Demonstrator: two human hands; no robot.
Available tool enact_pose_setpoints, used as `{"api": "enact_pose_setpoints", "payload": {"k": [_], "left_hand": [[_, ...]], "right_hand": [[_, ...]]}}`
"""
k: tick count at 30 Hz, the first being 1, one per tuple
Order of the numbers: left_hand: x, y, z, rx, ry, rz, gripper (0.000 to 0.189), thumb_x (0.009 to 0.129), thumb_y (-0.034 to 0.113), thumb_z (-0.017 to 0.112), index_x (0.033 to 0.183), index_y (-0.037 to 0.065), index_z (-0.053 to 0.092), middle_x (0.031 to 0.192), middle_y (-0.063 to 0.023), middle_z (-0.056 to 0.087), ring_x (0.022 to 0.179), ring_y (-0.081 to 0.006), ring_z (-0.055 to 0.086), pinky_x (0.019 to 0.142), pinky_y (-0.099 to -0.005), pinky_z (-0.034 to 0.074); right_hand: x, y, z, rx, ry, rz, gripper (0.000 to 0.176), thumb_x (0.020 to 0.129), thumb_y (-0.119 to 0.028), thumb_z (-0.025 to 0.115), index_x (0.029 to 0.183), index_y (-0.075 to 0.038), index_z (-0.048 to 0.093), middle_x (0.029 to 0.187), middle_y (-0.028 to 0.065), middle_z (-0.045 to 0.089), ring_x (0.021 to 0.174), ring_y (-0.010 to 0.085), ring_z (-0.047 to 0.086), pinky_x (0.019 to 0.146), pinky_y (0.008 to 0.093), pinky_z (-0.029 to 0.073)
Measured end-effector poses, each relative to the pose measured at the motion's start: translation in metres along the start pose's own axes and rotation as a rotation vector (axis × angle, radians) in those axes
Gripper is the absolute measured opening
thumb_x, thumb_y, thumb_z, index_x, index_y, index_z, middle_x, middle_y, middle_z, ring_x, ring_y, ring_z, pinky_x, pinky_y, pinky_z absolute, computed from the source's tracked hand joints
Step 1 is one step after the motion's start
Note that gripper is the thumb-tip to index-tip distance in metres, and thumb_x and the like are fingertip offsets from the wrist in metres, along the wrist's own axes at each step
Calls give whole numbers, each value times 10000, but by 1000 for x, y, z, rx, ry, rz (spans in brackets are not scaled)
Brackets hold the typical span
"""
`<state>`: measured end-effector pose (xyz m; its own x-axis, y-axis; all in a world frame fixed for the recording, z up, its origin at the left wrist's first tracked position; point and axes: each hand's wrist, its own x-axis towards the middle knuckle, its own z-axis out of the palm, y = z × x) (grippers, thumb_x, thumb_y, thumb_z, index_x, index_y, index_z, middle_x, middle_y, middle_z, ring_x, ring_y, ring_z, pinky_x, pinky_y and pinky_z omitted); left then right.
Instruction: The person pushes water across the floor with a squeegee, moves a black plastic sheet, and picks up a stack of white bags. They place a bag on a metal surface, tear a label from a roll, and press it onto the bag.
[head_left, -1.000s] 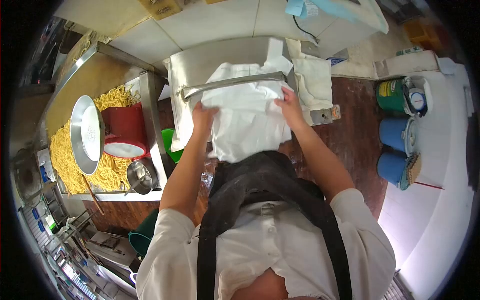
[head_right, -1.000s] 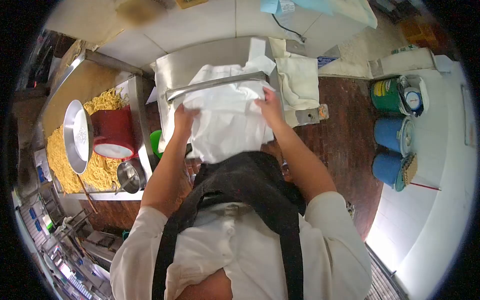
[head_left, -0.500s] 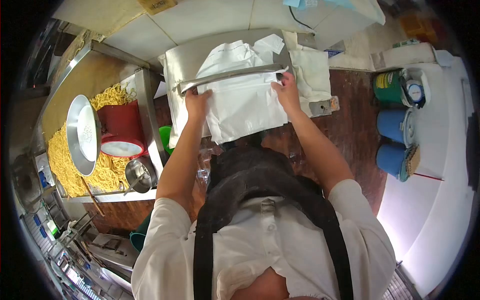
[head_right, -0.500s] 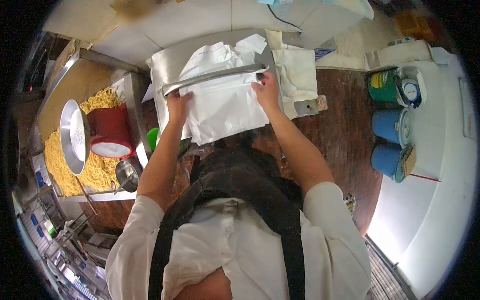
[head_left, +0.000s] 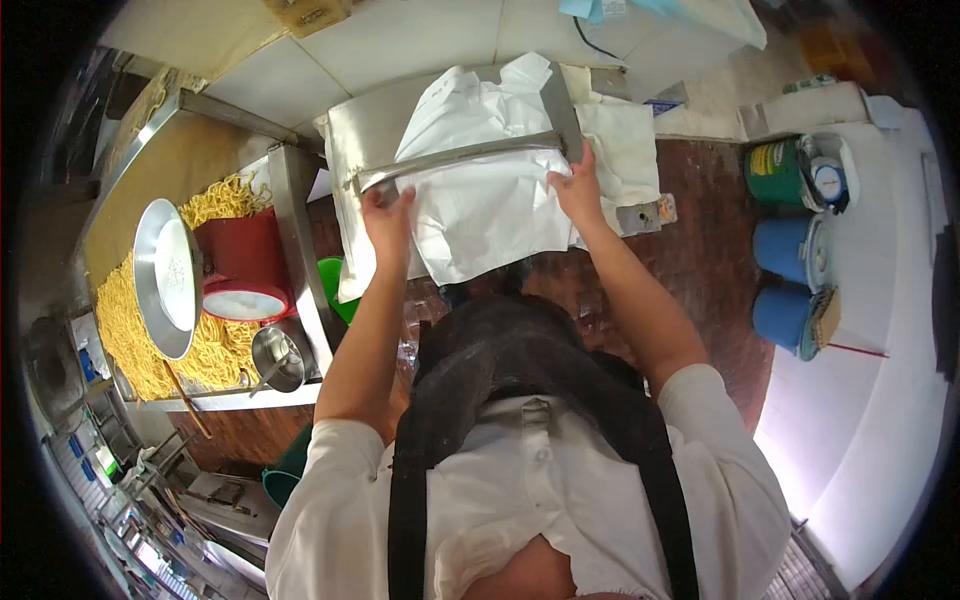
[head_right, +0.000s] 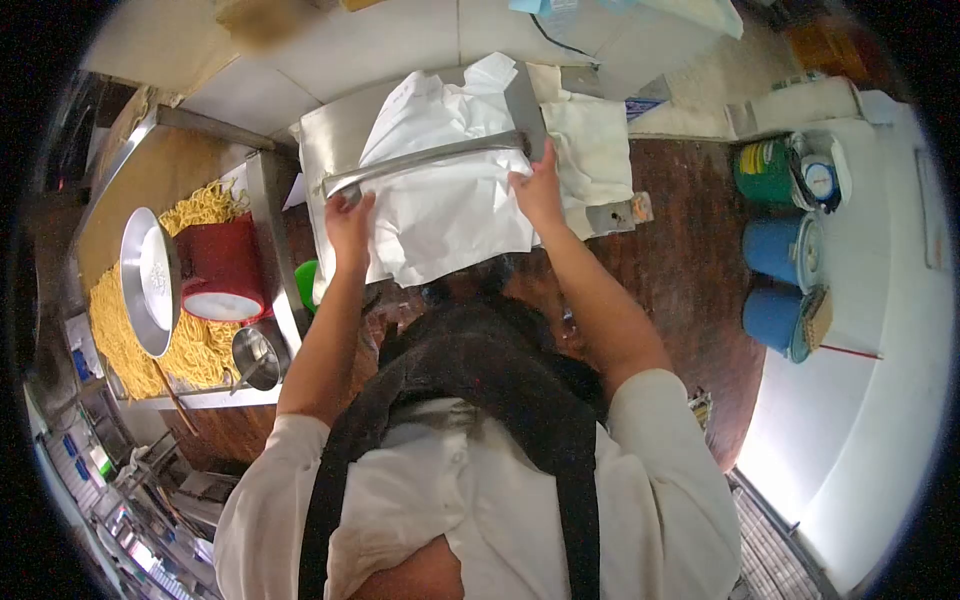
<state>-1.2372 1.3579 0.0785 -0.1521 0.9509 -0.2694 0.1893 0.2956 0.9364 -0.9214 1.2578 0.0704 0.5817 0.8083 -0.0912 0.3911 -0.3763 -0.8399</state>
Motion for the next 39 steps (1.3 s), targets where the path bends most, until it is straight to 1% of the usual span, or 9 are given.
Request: {"api": "enact_pose_setpoints", "payload": {"k": [3, 5, 7, 10, 16, 24, 30, 33, 39], "left_hand": [[-70, 62, -2, 405, 88, 639, 486, 756, 72, 767, 1202, -12, 593, 1155, -166, 631, 1121, -343, 570, 1021, -426, 406], [-72, 73, -1, 660, -218, 886, 357, 754, 26, 673, 1102, 105, 692, 1137, -89, 656, 1156, -325, 557, 1014, -476, 399], [-52, 57, -8, 745, -574, 730, 325, 768, 8, 638, 1060, 121, 723, 1171, -69, 672, 1194, -317, 553, 1051, -471, 386], [-18, 14, -25, 837, -656, 866, 321, 768, 13, 637, 1055, 112, 740, 1195, -85, 690, 1202, -338, 565, 1062, -463, 404], [10, 26, -27, 752, -688, 525, 257, 847, 191, 710, 1075, 75, 733, 1194, -114, 699, 1220, -376, 559, 1026, -468, 452], [-26, 42, -11, 1203, -594, 595, 972, 579, 319, 919, 1424, 120, 482, 1560, -123, 350, 1412, -377, 363, 1065, -573, 373], [-30, 49, -15, 1066, -504, 640, 785, 612, 311, 889, 1300, 83, 588, 1527, -174, 361, 1407, -405, 332, 1084, -559, 346], [-38, 47, -17, 1093, -483, 651, 520, 654, 229, 833, 1126, 65, 686, 1247, -157, 539, 1226, -359, 472, 1016, -503, 404], [-48, 43, -5, 1072, -418, 623, 412, 709, 192, 783, 1092, 66, 700, 1188, -132, 572, 1155, -331, 512, 938, -471, 447]], "right_hand": [[-7, 7, 0, -10, -51, -19, 974, 827, -160, 774, 1547, 8, 141, 1483, 246, 409, 1187, 374, 594, 924, 389, 523], [-9, 9, 4, -55, -21, -96, 956, 840, -155, 763, 1548, 2, 139, 1500, 242, 386, 1180, 381, 596, 908, 389, 532], [-6, 9, 2, -74, -21, -109, 940, 850, -147, 752, 1549, -3, 141, 1506, 243, 379, 1171, 386, 597, 900, 393, 538], [6, 2, -6, -74, -108, -63, 941, 847, -143, 753, 1552, -13, 143, 1480, 245, 401, 1152, 401, 594, 909, 412, 529], [-12, -55, -35, -530, 2, -341, 860, 794, -181, 791, 1499, -46, 318, 1289, 197, 514, 1157, 375, 525, 979, 475, 424], [-55, -33, -48, -728, -397, -513, 571, 750, -225, 789, 1276, -101, 605, 1205, 106, 538, 1183, 316, 496, 990, 511, 371], [-41, -63, -71, -588, -403, -399, 444, 810, -205, 756, 1225, -92, 650, 1236, 123, 553, 1187, 327, 511, 1029, 511, 365], [-3, -102, -99, -405, -149, -522, 348, 851, -191, 721, 1173, -77, 653, 1093, 145, 612, 1050, 353, 591, 931, 471, 466], [83, -176, -155, -194, 276, -706, 220, 887, -89, 677, 1103, -46, 669, 924, 119, 649, 778, 251, 642, 712, 346, 524]]}}
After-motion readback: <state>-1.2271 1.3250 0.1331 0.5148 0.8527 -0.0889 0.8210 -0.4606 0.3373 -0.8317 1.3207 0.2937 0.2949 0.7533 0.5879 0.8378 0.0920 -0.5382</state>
